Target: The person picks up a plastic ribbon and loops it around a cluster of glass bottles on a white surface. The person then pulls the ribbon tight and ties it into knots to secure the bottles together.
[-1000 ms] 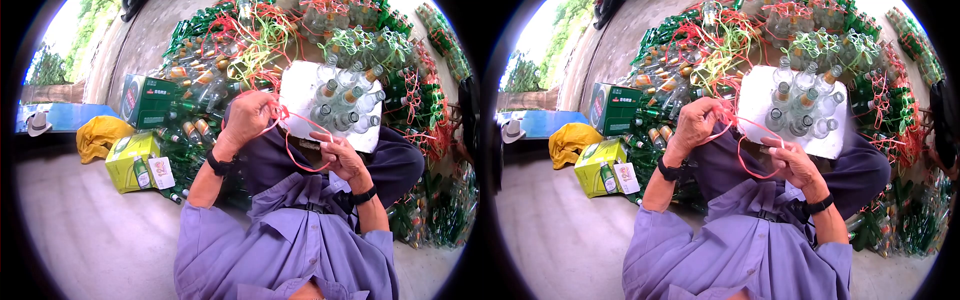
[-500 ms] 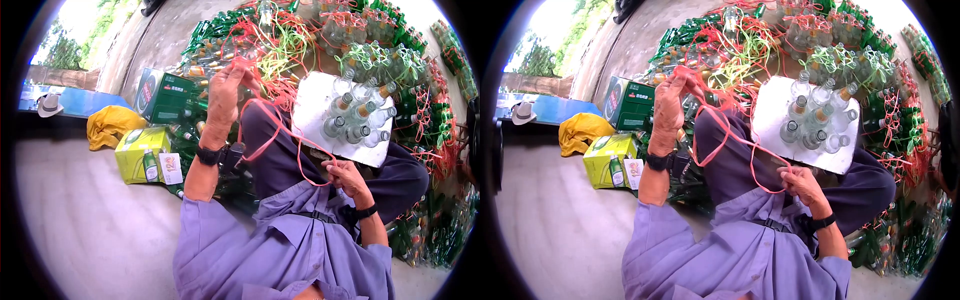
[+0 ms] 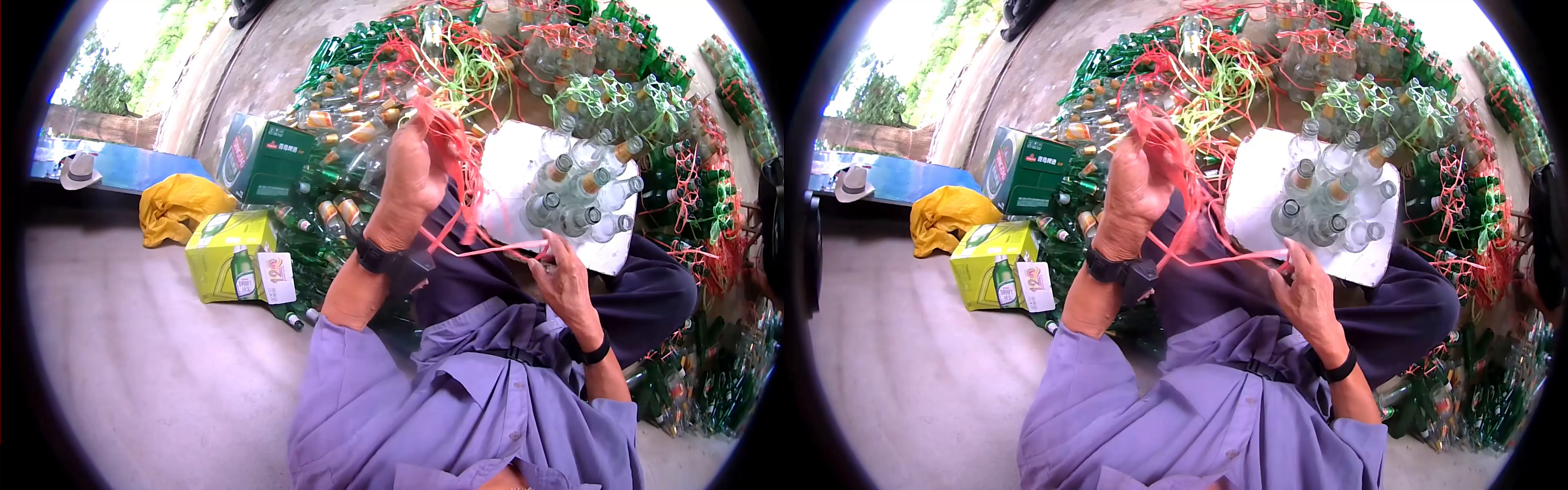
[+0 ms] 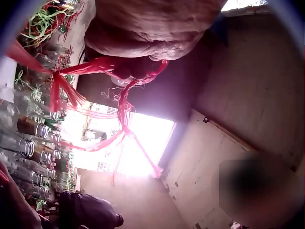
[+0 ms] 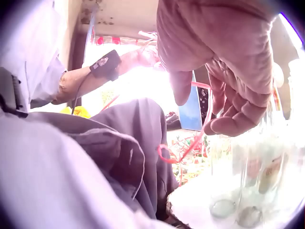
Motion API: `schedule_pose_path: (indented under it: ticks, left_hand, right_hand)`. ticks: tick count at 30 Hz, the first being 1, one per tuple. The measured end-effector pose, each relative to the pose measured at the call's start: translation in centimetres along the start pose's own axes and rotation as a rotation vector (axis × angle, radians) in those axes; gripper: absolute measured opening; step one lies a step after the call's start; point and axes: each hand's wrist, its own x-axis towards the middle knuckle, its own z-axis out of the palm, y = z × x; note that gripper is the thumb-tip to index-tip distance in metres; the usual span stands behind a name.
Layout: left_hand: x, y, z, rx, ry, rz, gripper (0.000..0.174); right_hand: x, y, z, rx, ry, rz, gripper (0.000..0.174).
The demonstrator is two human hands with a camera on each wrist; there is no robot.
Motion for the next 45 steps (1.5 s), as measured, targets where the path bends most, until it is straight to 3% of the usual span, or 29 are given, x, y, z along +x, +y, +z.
schedule_pose_path:
  ticks: [1, 3, 7, 9, 11, 13, 15, 17, 21, 24, 26, 28, 32, 39, 45]
  left_hand:
    - [-0.2, -0.3, 0.4, -0.001, 0.000, -0.004, 0.034]
    - [-0.7, -0.8, 1.4, -0.037, -0.108, -0.028, 0.038]
    - [-0.6, -2.7, 1.6, -0.163, -0.165, -0.091, 0.044]
    - [-0.6, -3.9, 1.5, -0.188, -0.182, -0.115, 0.048]
    - [-1.1, -5.3, 1.9, -0.191, -0.164, -0.118, 0.049]
    - [-1.9, -6.2, 2.1, -0.116, -0.203, -0.111, 0.048]
    - [-2.6, -6.7, 2.5, -0.201, -0.139, -0.231, 0.047]
    - [-2.5, -7.2, 1.8, -0.214, -0.155, -0.259, 0.045]
    - [-1.5, -7.1, 0.1, -0.327, -0.174, -0.250, 0.035]
    - [-0.8, -5.9, -1.0, -0.211, -0.040, -0.176, 0.023]
    - [-0.2, -4.7, -1.6, -0.110, -0.045, -0.107, 0.021]
    - [-0.4, -3.3, -2.1, 0.062, 0.030, -0.024, 0.015]
    - [0.2, -0.9, -5.1, 0.017, 0.053, -0.033, 0.016]
    - [-0.6, 1.5, -7.9, 0.028, 0.104, -0.021, 0.023]
    - [-0.5, 2.1, -10.0, -0.140, -0.022, -0.078, 0.021]
  right_hand:
    - [0.3, -0.5, -0.1, 0.000, 0.000, 0.004, 0.055]
    - [0.8, -1.3, 0.0, -0.257, 0.169, -0.234, 0.055]
    - [1.3, -2.6, -0.1, -0.213, 0.109, -0.309, 0.059]
    - [1.5, -2.8, 1.0, 0.359, -0.061, -0.093, 0.063]
    - [2.1, -3.5, 1.7, 0.441, -0.121, -0.029, 0.068]
    - [2.8, -3.9, 3.1, 0.714, -0.089, -0.018, 0.070]
    - [3.5, -4.4, 4.1, 0.800, -0.059, -0.067, 0.065]
    - [3.8, -4.8, 4.5, 1.116, -0.068, -0.003, 0.048]
    - [3.7, -4.6, 3.6, 0.943, -0.212, 0.119, 0.030]
    - [3.2, -4.4, 3.5, 1.060, -0.199, 0.231, 0.025]
    - [3.1, -3.7, 3.3, 1.199, -0.241, 0.316, 0.026]
    - [3.0, -4.0, 2.9, 1.140, -0.197, 0.300, 0.027]
    - [3.0, -4.6, 3.1, 1.033, -0.077, 0.221, 0.030]
    - [2.9, -5.0, 3.0, 1.087, -0.111, 0.309, 0.029]
    - [2.8, -4.2, 3.4, 1.076, -0.130, 0.358, 0.031]
